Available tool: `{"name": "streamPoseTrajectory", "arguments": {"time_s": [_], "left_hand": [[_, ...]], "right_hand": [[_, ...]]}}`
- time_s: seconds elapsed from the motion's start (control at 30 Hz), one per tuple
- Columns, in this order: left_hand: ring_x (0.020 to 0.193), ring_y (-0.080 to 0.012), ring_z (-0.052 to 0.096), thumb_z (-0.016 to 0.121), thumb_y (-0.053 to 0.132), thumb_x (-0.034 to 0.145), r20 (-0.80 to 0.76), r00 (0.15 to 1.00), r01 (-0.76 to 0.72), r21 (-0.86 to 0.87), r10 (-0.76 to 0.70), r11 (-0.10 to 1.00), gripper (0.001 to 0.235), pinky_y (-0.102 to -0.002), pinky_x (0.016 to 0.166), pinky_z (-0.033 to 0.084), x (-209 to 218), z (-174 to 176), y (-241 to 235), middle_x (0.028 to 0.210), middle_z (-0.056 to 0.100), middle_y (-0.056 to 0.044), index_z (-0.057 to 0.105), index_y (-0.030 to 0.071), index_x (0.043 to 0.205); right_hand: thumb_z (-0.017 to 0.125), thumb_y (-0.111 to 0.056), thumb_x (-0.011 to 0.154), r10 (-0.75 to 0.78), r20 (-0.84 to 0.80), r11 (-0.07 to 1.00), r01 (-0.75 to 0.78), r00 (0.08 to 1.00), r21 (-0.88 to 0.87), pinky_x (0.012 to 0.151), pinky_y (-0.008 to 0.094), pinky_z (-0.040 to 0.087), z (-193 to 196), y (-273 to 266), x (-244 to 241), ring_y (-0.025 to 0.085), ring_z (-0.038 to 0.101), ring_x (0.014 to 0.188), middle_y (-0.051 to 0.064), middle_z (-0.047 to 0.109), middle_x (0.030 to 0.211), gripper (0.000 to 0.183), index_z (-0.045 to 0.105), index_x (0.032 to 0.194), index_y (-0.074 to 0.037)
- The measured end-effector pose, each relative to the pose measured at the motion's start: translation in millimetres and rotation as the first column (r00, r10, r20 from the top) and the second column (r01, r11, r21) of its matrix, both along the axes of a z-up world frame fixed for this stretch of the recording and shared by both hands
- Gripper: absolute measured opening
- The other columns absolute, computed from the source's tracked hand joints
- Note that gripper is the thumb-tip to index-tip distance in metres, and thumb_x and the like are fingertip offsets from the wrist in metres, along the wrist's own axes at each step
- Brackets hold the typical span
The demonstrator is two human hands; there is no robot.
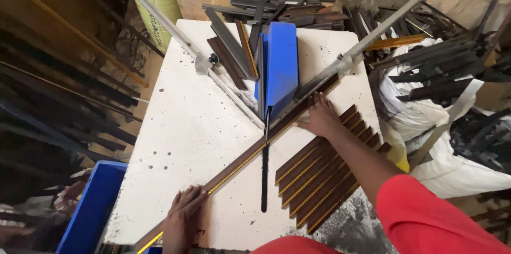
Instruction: Cutting decorative frame molding strips using a manual miter chopper.
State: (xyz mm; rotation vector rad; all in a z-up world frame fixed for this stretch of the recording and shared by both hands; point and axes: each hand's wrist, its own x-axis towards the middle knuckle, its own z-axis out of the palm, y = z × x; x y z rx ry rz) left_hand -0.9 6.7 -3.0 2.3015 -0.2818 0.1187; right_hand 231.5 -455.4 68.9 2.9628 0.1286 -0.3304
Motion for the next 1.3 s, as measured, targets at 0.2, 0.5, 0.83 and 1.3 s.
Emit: {"name": "streamPoseTrajectory", "arguments": {"time_s": [0.2,0.5,0.83,1.3], "left_hand": [[0.136,-0.0281,0.057,0.065,0.008,0.087,0.068,0.993,-0.100,0.061,0.096,0.993,0.036,-0.047,0.117,0.038,-8.6,-35.8,-4.2,0.138,0.067,-0.008,0.076,0.014,0.121],[0.129,-0.0273,0.062,0.073,0.021,0.091,-0.079,0.981,-0.195,-0.375,0.179,0.906,0.028,-0.039,0.104,0.052,50.0,-8.3,-110.5,0.129,0.074,-0.006,0.078,0.012,0.117],[0.115,-0.0207,0.074,0.072,0.019,0.093,-0.187,0.942,-0.336,-0.463,0.280,0.820,0.028,-0.034,0.098,0.056,55.7,-19.2,-48.6,0.118,0.079,-0.009,0.079,0.015,0.119],[0.131,-0.0283,0.064,0.067,0.005,0.091,0.186,0.886,-0.386,-0.210,0.425,0.898,0.027,-0.043,0.117,0.046,18.5,-34.2,14.5,0.125,0.072,-0.015,0.073,0.004,0.118]], "right_hand": [[0.045,-0.080,0.086,-0.050,-0.186,0.998,0.054,0.981,0.021,0.124,0.056,0.015,32.3,29.7,-82.2,0.044,0.006,0.155,0.032,0.008,0.166,0.097,0.025,0.165,-0.027],[0.046,-0.060,0.099,-0.161,-0.073,0.936,0.175,0.984,0.304,0.127,0.051,0.016,2.7,110.0,-166.7,0.040,0.016,0.157,0.020,0.019,0.170,0.075,0.038,0.157,-0.014],[0.039,-0.048,0.106,-0.102,0.114,0.992,0.092,0.988,0.088,0.127,0.053,0.020,-53.7,49.0,-59.8,0.048,0.027,0.152,0.033,0.031,0.160,0.068,0.039,0.152,0.002],[0.055,-0.079,0.086,0.008,0.192,0.996,0.009,0.981,-0.086,0.116,0.057,0.029,-30.9,34.9,-46.5,0.051,0.028,0.146,0.042,0.031,0.154,0.108,0.042,0.149,0.009]]}}
